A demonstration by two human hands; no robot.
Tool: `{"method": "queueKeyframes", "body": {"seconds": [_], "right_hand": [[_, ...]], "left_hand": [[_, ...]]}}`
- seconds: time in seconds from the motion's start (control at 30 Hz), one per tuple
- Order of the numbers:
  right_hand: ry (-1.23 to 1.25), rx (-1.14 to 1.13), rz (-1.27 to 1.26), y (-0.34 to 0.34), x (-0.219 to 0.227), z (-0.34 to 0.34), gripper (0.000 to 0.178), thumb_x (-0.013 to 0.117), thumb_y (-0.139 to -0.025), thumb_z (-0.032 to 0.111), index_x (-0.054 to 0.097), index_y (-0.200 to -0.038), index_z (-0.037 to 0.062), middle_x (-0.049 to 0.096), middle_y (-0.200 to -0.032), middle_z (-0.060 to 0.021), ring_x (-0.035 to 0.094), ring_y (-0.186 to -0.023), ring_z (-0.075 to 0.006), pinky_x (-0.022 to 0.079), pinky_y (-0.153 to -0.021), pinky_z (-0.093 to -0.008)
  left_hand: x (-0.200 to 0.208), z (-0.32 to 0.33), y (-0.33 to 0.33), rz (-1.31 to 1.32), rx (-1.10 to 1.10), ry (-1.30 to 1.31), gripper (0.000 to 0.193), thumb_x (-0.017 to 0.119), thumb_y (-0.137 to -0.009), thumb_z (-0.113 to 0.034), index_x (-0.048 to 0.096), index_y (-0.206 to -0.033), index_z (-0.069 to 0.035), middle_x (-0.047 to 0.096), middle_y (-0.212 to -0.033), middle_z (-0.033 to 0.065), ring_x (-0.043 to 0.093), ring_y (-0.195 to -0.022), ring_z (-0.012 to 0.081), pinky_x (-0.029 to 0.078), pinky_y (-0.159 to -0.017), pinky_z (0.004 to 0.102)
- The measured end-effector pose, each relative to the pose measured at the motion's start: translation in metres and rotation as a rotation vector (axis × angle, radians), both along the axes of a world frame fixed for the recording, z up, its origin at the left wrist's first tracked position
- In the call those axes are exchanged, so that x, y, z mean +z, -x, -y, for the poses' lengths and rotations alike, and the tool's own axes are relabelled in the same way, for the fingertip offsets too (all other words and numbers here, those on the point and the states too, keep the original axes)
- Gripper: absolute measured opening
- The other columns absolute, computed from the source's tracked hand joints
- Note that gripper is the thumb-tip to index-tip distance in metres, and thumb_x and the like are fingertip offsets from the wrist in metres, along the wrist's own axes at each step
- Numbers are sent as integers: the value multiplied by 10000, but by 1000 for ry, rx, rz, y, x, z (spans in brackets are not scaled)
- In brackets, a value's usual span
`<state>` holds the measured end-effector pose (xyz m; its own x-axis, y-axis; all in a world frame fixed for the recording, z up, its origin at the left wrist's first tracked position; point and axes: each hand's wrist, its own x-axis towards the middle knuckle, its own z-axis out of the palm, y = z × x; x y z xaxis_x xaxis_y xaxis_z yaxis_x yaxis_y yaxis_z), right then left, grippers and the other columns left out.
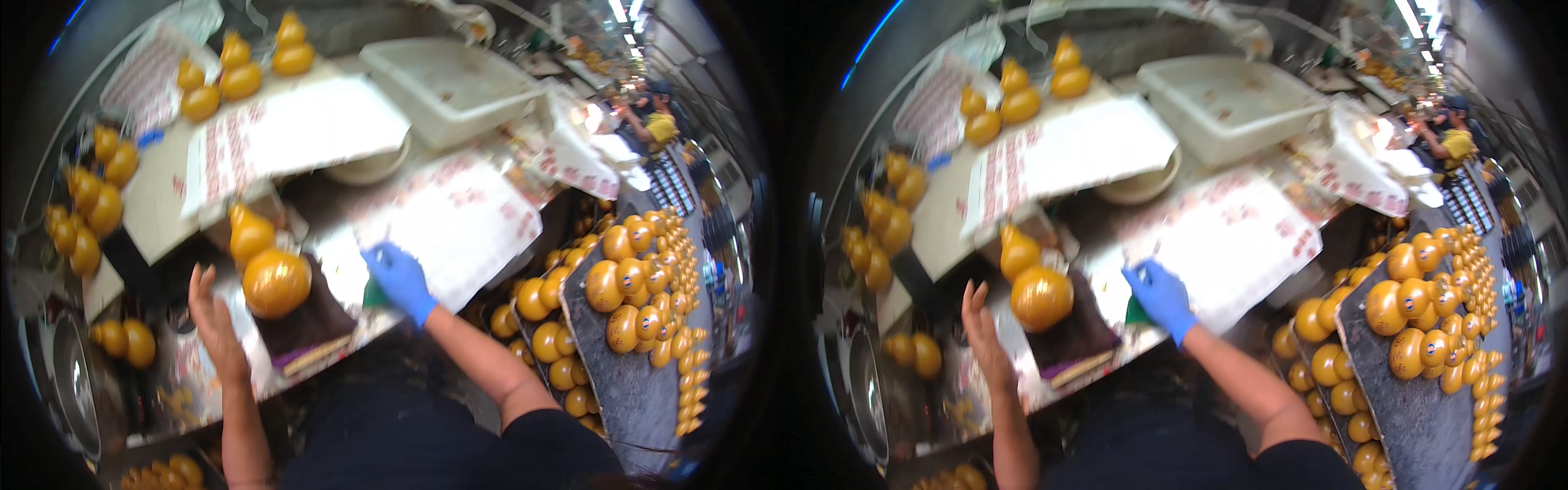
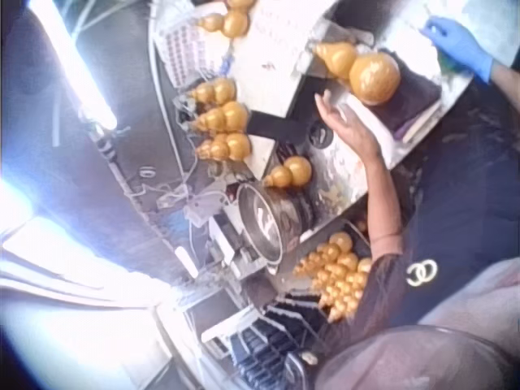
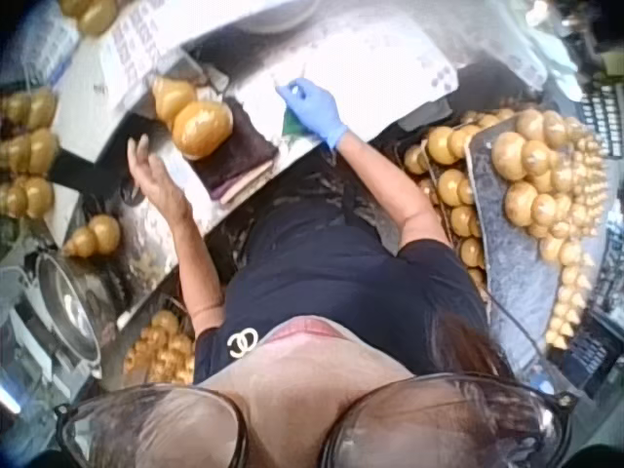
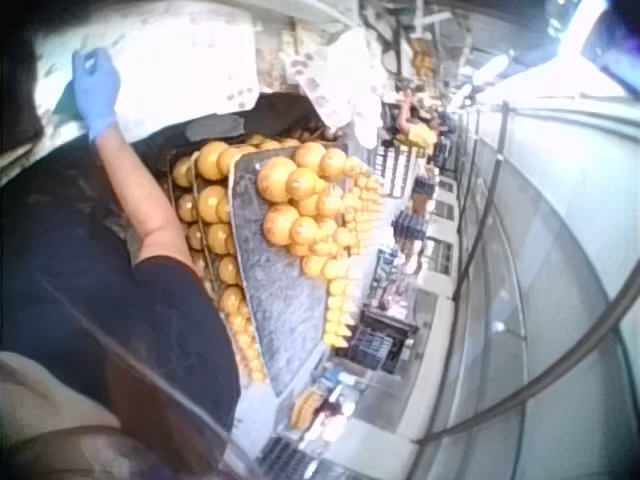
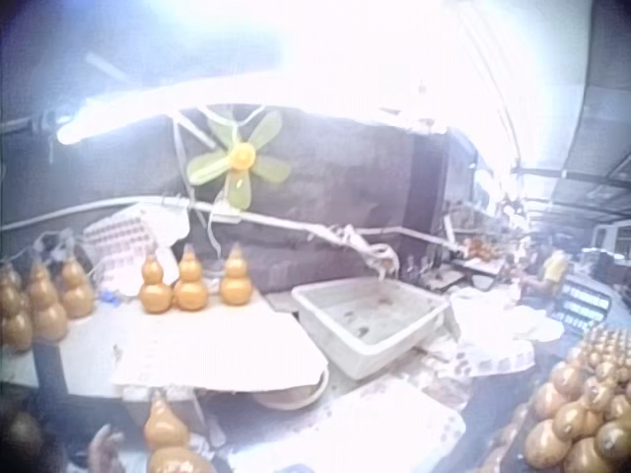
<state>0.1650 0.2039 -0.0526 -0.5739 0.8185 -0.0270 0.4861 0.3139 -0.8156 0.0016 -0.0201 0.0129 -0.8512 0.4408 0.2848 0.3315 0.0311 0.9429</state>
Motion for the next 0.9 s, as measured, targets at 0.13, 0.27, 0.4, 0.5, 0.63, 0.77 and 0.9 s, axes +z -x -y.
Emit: {"method": "queueKeyframes", "body": {"seconds": [0.13, 0.27, 0.4, 0.5, 0.63, 0.77, 0.9], "right_hand": [[-486, 71, -101, -20, -10, -18, 238, 628, -858, 352, 670, -941, 132, 664, -820, -86, 627, -820, -286, 493, -716, -382], [-506, -123, -645, 1, 70, -72, 241, 679, -817, 96, 655, -1051, 41, 661, -986, -121, 612, -940, -271, 466, -853, -357], [-747, -292, -744, 41, 151, -244, 172, 621, -840, 96, 658, -1007, 70, 641, -865, -118, 603, -845, -247, 476, -743, -360], [-1210, -639, -430, 48, 191, -387, 248, 548, -827, 102, 655, -1046, 147, 640, -902, -127, 587, -888, -327, 472, -812, -437], [-892, -630, -70, 62, 239, -474, 295, 530, -844, 251, 647, -1092, 144, 637, -1092, -151, 576, -1045, -353, 451, -917, -434], [-691, -578, 209, 84, 268, -503, 454, 574, -793, 428, 640, -1135, 137, 628, -1148, -166, 553, -1130, -352, 445, -942, -427], [-773, -312, 391, 96, 268, -514, 735, 671, -654, 612, 594, -1226, 158, 589, -1222, -193, 561, -1147, -322, 424, -956, -447]], "left_hand": [[52, -29, 9, -238, -188, -145, 579, 509, -955, -216, 279, -1451, -24, 414, -1396, 158, 342, -1328, 237, 157, -1133, 368], [102, -56, 33, -385, -261, -62, 690, 568, -892, -302, 276, -1449, -19, 406, -1393, 163, 333, -1337, 257, 168, -1125, 424], [143, -106, 68, -479, -304, 22, 736, 612, -852, -327, 292, -1440, -20, 416, -1377, 177, 350, -1322, 269, 185, -1114, 425], [176, -154, 96, -511, -402, 44, 730, 621, -837, -290, 306, -1432, -6, 440, -1351, 177, 372, -1303, 249, 208, -1101, 420], [178, -211, 111, -362, -537, 64, 710, 603, -810, -215, 317, -1432, -26, 470, -1319, 128, 404, -1268, 225, 247, -1074, 393], [175, -250, 100, -194, -625, 176, 702, 611, -790, -171, 340, -1424, -36, 491, -1298, 127, 425, -1255, 229, 283, -1056, 387], [179, -261, 92, -95, -634, 239, 683, 633, -800, -177, 364, -1412, -35, 503, -1298, 133, 450, -1249, 244, 317, -1041, 399]]}}
